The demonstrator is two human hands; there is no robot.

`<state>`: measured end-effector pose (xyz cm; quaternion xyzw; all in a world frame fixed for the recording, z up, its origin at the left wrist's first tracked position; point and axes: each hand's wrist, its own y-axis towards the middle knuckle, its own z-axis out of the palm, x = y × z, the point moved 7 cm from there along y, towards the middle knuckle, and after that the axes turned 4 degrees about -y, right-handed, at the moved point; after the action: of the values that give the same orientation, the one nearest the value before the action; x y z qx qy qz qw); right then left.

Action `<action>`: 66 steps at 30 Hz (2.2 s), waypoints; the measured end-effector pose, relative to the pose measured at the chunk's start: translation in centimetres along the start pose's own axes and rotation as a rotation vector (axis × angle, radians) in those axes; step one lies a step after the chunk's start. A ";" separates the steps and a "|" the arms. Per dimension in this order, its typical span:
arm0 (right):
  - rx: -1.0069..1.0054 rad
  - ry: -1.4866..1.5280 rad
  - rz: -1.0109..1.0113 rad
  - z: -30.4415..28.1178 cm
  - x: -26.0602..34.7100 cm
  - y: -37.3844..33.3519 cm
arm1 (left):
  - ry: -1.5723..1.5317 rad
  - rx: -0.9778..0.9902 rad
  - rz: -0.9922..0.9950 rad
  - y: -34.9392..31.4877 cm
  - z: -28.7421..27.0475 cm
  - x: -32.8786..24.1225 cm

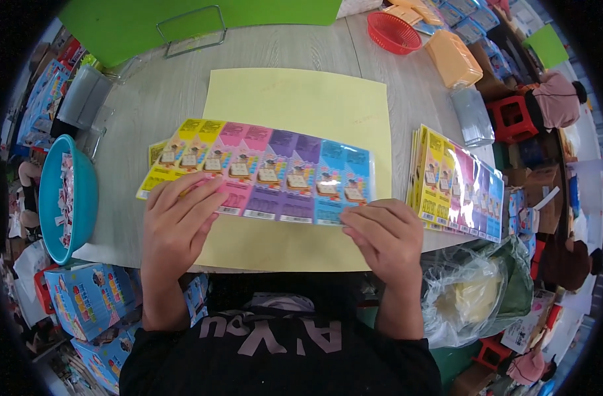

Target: Attaching plastic hanging strips to illustrated product cards for packaging.

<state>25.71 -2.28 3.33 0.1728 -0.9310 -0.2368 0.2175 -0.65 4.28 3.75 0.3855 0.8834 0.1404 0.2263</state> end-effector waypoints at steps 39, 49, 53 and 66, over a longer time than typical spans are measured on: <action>0.210 -0.106 0.087 1.7 -4.2 -4.9 | 0.083 0.277 -0.078 -7.1 3.6 4.0; 0.594 -0.039 -0.343 7.7 6.7 -0.9 | 0.069 0.513 -0.135 -8.1 4.5 2.6; 0.607 0.054 -0.358 12.6 10.1 -0.7 | 0.044 0.474 -0.141 -8.2 4.7 2.3; 0.595 0.149 -0.204 13.8 8.9 -1.5 | -0.008 0.488 -0.161 -9.1 5.5 2.0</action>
<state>11.82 -2.30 -5.51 0.3382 -0.9187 0.0386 0.2002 -4.62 0.14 -5.42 0.3576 0.9182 -0.0967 0.1405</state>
